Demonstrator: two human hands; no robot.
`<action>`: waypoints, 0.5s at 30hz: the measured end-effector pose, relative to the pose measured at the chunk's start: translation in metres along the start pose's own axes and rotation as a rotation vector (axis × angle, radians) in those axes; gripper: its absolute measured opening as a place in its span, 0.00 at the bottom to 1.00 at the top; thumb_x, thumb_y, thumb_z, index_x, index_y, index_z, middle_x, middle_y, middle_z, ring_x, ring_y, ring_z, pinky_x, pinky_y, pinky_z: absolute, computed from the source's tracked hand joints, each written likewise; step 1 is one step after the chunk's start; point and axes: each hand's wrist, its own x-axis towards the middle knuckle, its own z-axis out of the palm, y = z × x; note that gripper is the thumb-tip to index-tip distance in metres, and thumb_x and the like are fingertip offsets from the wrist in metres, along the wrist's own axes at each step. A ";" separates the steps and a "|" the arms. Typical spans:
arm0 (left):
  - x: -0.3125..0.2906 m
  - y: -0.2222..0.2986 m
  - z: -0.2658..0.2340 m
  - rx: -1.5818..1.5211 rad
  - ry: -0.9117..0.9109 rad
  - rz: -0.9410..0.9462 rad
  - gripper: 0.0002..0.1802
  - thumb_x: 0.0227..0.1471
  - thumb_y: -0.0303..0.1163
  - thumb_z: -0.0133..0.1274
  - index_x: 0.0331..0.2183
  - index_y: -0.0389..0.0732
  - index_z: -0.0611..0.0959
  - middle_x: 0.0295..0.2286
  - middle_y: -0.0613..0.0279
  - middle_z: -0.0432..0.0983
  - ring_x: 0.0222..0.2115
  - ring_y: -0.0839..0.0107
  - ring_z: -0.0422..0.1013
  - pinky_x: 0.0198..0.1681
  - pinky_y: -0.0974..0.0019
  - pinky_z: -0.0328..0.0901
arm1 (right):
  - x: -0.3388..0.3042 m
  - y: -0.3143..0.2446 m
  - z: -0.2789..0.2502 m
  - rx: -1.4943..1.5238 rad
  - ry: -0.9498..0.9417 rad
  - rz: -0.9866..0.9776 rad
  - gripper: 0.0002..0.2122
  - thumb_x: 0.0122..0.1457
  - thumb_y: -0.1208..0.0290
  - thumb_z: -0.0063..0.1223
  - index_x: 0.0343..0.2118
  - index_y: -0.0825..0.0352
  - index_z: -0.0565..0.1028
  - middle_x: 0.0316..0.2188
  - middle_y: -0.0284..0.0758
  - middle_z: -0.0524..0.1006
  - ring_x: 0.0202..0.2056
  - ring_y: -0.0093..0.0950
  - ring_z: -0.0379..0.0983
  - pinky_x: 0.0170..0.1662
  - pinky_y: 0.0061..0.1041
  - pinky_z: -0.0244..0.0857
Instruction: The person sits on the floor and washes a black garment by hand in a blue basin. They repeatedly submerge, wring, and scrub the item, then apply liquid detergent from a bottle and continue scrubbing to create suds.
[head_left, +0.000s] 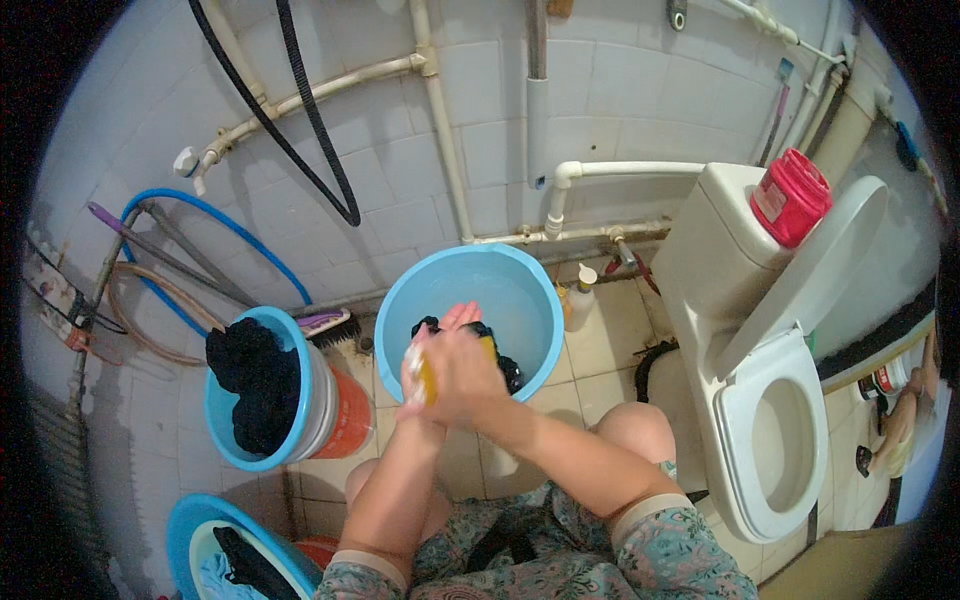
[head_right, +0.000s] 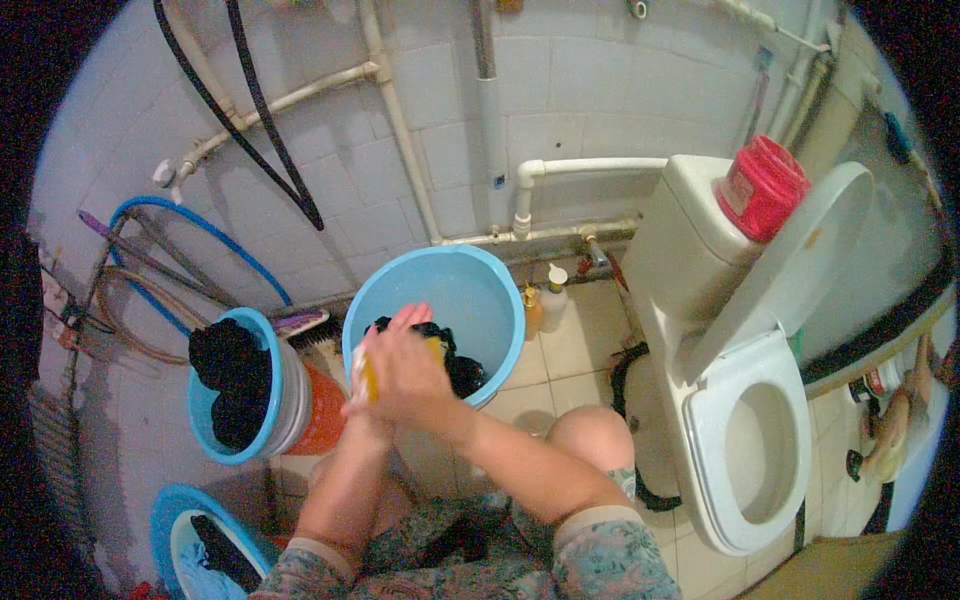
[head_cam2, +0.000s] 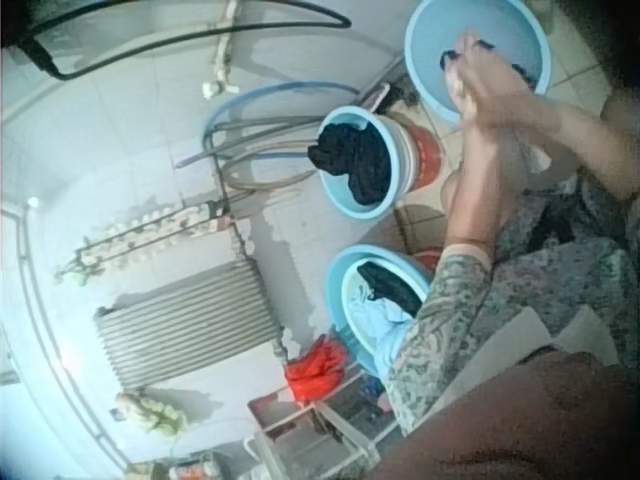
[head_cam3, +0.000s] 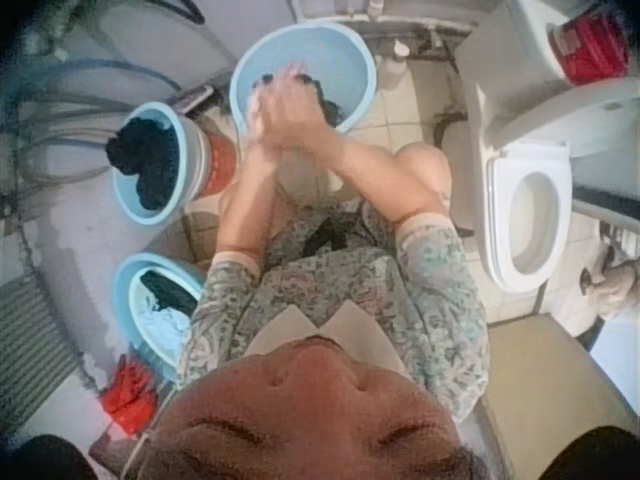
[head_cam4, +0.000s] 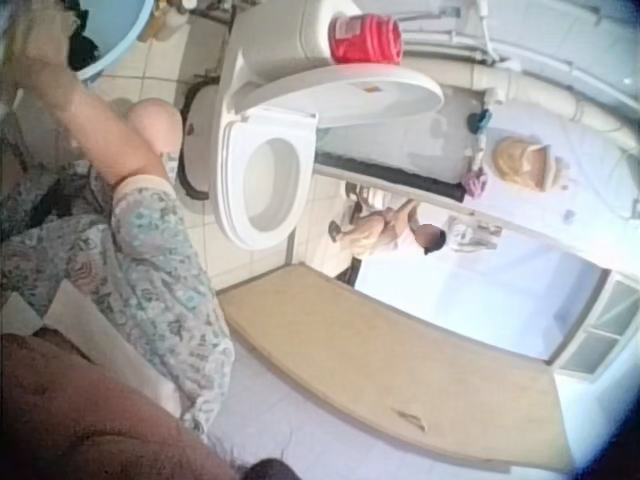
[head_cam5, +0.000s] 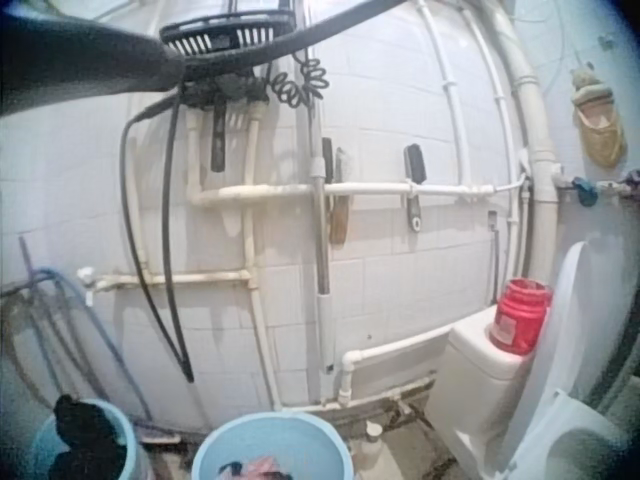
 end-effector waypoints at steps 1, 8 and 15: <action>0.003 -0.006 -0.008 0.003 -0.015 -0.003 0.26 0.56 0.43 0.28 0.51 0.35 0.61 0.51 0.48 0.57 0.53 0.59 0.54 0.57 0.58 0.48 | 0.000 -0.011 -0.005 0.038 -0.078 -0.028 0.34 0.32 0.52 0.64 0.41 0.70 0.66 0.33 0.45 0.65 0.39 0.43 0.62 0.43 0.39 0.58; -0.002 -0.005 -0.032 -0.111 -0.031 -0.026 0.25 0.56 0.41 0.31 0.49 0.35 0.64 0.49 0.55 0.63 0.52 0.63 0.57 0.56 0.59 0.50 | 0.019 0.025 -0.020 0.177 0.023 0.346 0.31 0.35 0.55 0.63 0.40 0.70 0.65 0.36 0.44 0.65 0.39 0.42 0.61 0.42 0.38 0.58; 0.008 0.002 -0.033 -0.045 -0.065 -0.066 0.26 0.57 0.40 0.31 0.50 0.30 0.61 0.52 0.47 0.56 0.54 0.60 0.52 0.58 0.60 0.44 | -0.001 -0.017 -0.020 0.224 -0.148 -0.090 0.31 0.35 0.60 0.63 0.42 0.70 0.64 0.34 0.46 0.64 0.38 0.43 0.61 0.42 0.36 0.58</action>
